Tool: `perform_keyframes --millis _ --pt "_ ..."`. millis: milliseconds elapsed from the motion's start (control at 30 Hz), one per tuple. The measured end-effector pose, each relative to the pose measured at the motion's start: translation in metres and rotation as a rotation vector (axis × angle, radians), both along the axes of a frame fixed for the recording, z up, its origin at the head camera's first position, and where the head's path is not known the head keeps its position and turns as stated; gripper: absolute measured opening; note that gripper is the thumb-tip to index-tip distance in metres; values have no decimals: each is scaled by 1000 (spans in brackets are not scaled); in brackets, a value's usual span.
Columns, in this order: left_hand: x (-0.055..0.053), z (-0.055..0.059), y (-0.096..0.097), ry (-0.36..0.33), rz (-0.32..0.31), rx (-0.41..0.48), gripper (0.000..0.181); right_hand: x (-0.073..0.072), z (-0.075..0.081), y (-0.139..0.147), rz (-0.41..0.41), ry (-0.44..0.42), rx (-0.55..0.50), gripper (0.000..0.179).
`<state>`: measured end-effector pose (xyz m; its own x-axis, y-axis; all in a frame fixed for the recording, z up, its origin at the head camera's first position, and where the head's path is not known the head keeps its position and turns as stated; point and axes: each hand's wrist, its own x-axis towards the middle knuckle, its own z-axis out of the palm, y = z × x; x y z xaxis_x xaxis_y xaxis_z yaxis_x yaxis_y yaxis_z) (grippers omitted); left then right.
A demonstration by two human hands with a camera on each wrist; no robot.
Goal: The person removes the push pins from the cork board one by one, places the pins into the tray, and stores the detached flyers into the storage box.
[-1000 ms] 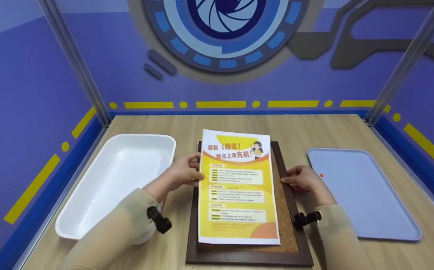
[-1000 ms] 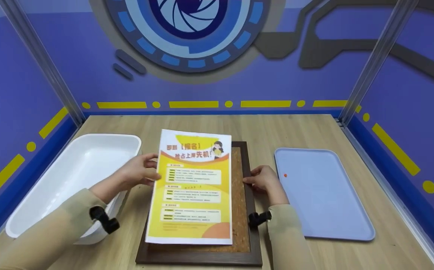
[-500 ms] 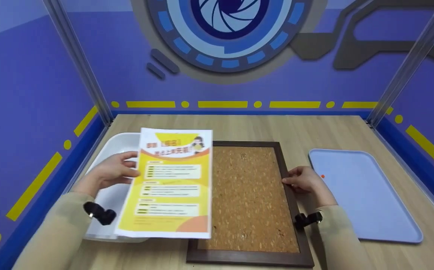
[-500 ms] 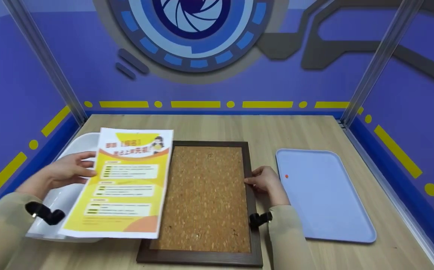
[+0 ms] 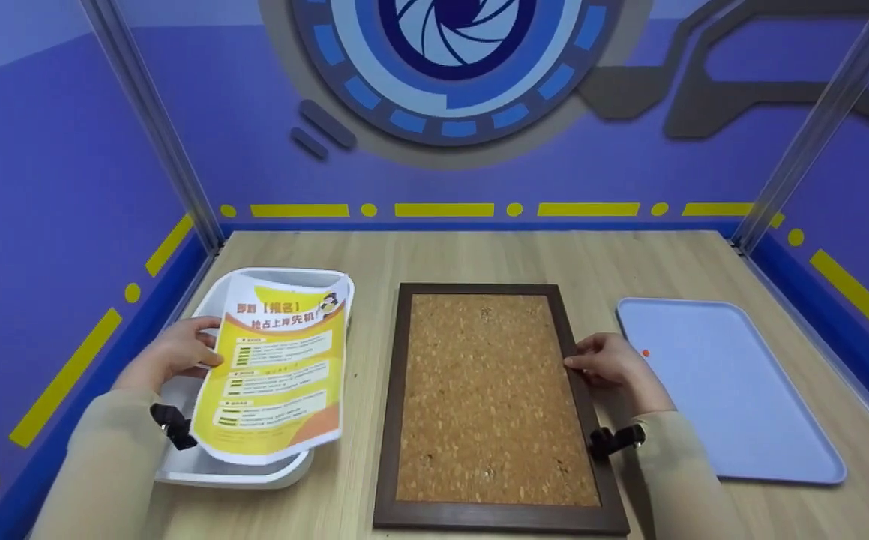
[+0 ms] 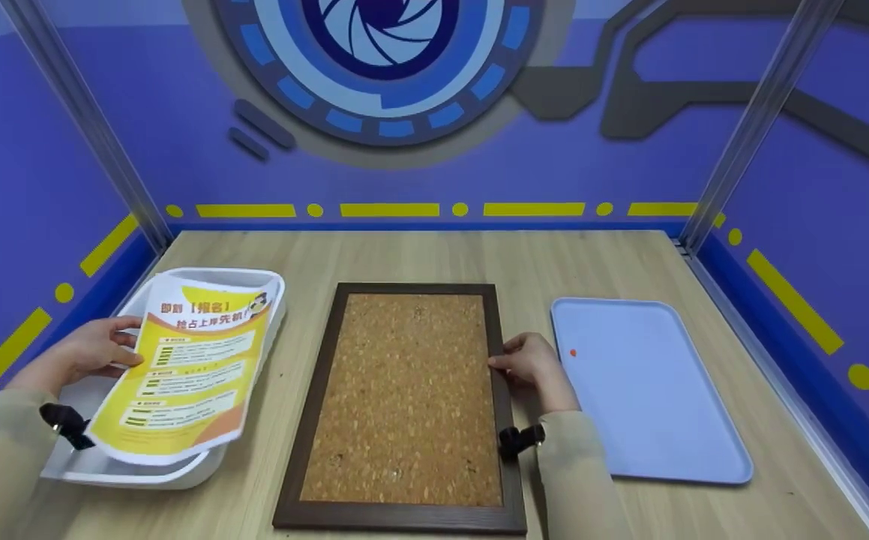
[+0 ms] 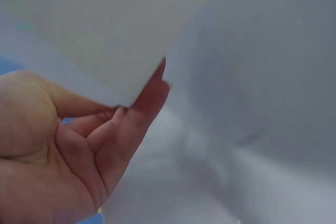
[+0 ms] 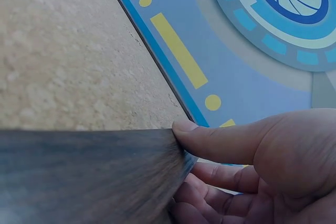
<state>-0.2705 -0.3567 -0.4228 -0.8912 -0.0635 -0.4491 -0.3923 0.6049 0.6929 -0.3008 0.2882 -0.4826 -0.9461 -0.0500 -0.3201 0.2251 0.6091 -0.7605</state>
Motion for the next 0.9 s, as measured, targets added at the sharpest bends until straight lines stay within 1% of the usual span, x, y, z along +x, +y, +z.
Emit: perform_keyframes --millis 67,133,200,267,333,433,600,700,767,867,900 --pt "-3 -3 4 27 -19 -59 75 0 -1 0 5 3 -13 56" --pt "-7 -6 8 70 -43 -116 68 0 -1 0 0 7 -30 55" --pt "-9 -9 11 104 -48 -155 64 1 -2 0 2 13 -43 55" --pt "-11 -13 12 118 -39 -179 63 1 -2 0 1 17 -50 54" --pt "-11 -16 13 105 -16 -168 64 2 -2 0 3 18 -51 54" --pt "-11 -19 12 85 11 -122 69 3 -2 0 5 15 -49 55" --pt "-7 -18 13 121 60 -47 71 4 -1 -1 1 12 -45 54" --pt "-7 -14 16 175 83 -21 70 3 -1 -2 1 11 -42 54" --pt "-8 -9 22 219 83 -3 70 2 -1 -1 6 8 -40 55" --pt "-10 0 36 297 58 25 69 1 1 1 16 0 -36 56" --pt "-11 3 41 324 38 33 68 1 2 2 18 -12 -43 56"
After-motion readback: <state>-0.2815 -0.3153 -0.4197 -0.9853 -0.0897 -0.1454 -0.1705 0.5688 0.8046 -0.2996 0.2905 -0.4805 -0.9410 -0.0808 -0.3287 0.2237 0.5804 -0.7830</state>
